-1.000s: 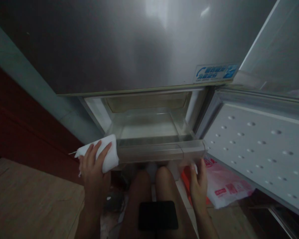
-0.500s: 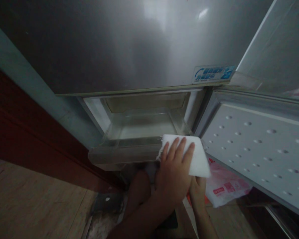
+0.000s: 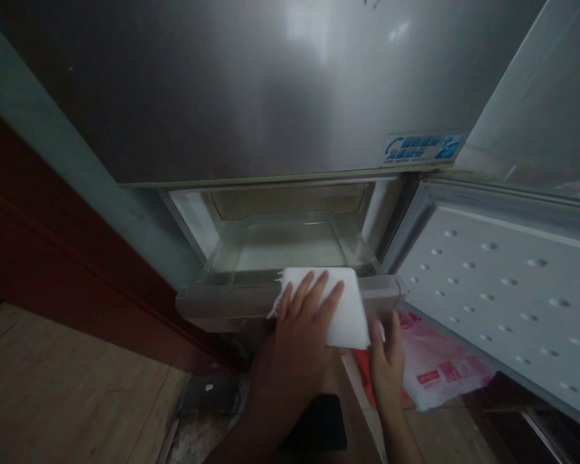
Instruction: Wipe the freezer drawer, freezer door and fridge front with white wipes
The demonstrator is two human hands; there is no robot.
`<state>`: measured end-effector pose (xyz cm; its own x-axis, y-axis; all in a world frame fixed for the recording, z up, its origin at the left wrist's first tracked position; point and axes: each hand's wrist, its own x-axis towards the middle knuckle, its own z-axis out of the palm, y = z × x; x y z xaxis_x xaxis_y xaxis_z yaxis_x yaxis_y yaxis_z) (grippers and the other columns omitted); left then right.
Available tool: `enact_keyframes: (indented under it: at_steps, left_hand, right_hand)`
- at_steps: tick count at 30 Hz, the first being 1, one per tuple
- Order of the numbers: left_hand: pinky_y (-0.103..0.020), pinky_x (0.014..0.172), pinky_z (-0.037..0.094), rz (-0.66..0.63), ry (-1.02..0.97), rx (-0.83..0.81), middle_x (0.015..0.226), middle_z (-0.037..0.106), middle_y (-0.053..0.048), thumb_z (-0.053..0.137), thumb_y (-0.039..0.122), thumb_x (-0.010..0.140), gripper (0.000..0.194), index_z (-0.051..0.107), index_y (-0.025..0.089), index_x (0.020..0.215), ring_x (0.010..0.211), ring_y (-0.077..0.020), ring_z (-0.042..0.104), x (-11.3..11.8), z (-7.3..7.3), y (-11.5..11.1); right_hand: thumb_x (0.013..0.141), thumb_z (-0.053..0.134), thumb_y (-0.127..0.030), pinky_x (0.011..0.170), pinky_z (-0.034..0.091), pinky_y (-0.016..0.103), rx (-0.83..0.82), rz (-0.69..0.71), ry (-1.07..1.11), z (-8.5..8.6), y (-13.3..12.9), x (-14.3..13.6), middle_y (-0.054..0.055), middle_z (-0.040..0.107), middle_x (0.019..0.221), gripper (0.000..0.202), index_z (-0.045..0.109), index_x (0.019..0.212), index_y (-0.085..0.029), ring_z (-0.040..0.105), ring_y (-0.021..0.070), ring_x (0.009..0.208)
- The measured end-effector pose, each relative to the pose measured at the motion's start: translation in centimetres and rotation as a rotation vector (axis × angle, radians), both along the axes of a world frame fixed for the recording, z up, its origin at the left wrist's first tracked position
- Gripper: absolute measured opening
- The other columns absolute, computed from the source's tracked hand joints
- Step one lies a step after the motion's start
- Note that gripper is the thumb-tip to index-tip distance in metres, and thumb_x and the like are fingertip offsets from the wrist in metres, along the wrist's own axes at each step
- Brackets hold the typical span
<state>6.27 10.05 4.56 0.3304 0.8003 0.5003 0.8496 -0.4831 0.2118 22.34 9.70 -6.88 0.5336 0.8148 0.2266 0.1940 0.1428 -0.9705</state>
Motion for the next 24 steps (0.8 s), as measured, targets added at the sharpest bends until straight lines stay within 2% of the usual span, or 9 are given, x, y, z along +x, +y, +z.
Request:
enact_keyframes:
  at_steps: [4,7,9,11,14,18,21,24]
  left_hand:
    - [-0.049,0.119,0.011,0.226,-0.046,0.072,0.151,0.041,-0.006,0.046,0.011,0.080,0.064,0.041,0.024,0.143,0.143,-0.0254,0.028,-7.0,-0.8,-0.4]
    - [-0.053,0.117,0.012,0.343,-0.115,0.201,0.146,0.047,-0.013,0.044,0.014,0.082,0.055,0.049,0.019,0.136,0.140,-0.0302,0.033,-11.5,-1.5,-0.3]
    - [-0.055,0.116,0.014,0.375,-0.152,0.263,0.142,0.050,-0.016,0.044,0.020,0.084,0.050,0.052,0.016,0.133,0.138,-0.0328,0.036,-13.4,-1.9,-0.1]
    - [-0.056,0.116,0.014,0.385,-0.171,0.292,0.140,0.051,-0.018,0.044,0.024,0.086,0.049,0.052,0.015,0.133,0.136,-0.0340,0.038,-14.2,-2.1,0.0]
    - [-0.057,0.116,0.013,0.404,-0.199,0.318,0.142,0.049,-0.017,0.043,0.024,0.088,0.049,0.050,0.017,0.135,0.138,-0.0334,0.036,-13.3,-2.7,0.1]
    - [-0.057,0.116,0.010,0.360,-0.242,0.347,0.151,0.039,-0.012,0.039,0.022,0.090,0.052,0.043,0.023,0.142,0.144,-0.0311,0.027,-9.4,-4.2,-0.4]
    - [-0.053,0.118,0.008,0.237,-0.161,0.295,0.155,0.033,-0.009,0.047,0.025,0.088,0.057,0.040,0.028,0.145,0.145,-0.0298,0.022,-5.5,-4.9,-0.9]
    - [-0.046,0.120,0.004,0.074,-0.007,0.194,0.156,0.034,-0.003,0.051,0.023,0.088,0.060,0.037,0.035,0.146,0.146,-0.0250,0.021,-1.4,-4.6,-0.8]
  right_hand:
    - [0.085,0.050,-0.055,0.115,0.028,0.047,-0.036,-0.025,0.019,0.4,0.4,-0.3,0.013,0.041,0.147,0.069,0.042,0.141,-0.015,0.040,0.0274,0.135]
    - [0.084,0.050,-0.059,0.116,0.027,0.047,-0.051,-0.044,0.035,0.5,0.6,-0.6,0.015,0.035,0.151,0.076,0.039,0.143,-0.013,0.040,0.0273,0.135]
    - [0.083,0.050,-0.061,0.117,0.026,0.047,-0.065,-0.049,0.050,0.4,0.6,-0.6,0.015,0.033,0.152,0.079,0.038,0.144,-0.012,0.039,0.0274,0.136]
    - [0.082,0.050,-0.063,0.118,0.024,0.047,-0.075,-0.063,0.049,0.2,0.5,-0.6,0.015,0.032,0.153,0.083,0.036,0.145,-0.011,0.035,0.0277,0.140]
    - [0.081,0.050,-0.064,0.119,0.021,0.047,-0.086,-0.088,0.020,0.1,0.5,-0.5,0.015,0.033,0.152,0.085,0.036,0.145,-0.010,0.030,0.0277,0.142]
    - [0.083,0.050,-0.062,0.118,0.024,0.049,-0.075,-0.076,0.015,0.2,0.6,-0.5,0.017,0.033,0.152,0.083,0.035,0.146,-0.010,0.036,0.0283,0.139]
    - [0.084,0.050,-0.059,0.118,0.022,0.050,-0.048,-0.060,0.016,0.0,0.6,-0.5,0.016,0.033,0.152,0.080,0.034,0.146,-0.011,0.033,0.0283,0.140]
    - [0.086,0.048,-0.053,0.118,0.023,0.054,-0.023,-0.041,0.009,-0.2,0.4,-0.4,0.015,0.033,0.152,0.074,0.033,0.146,-0.014,0.031,0.0288,0.142]
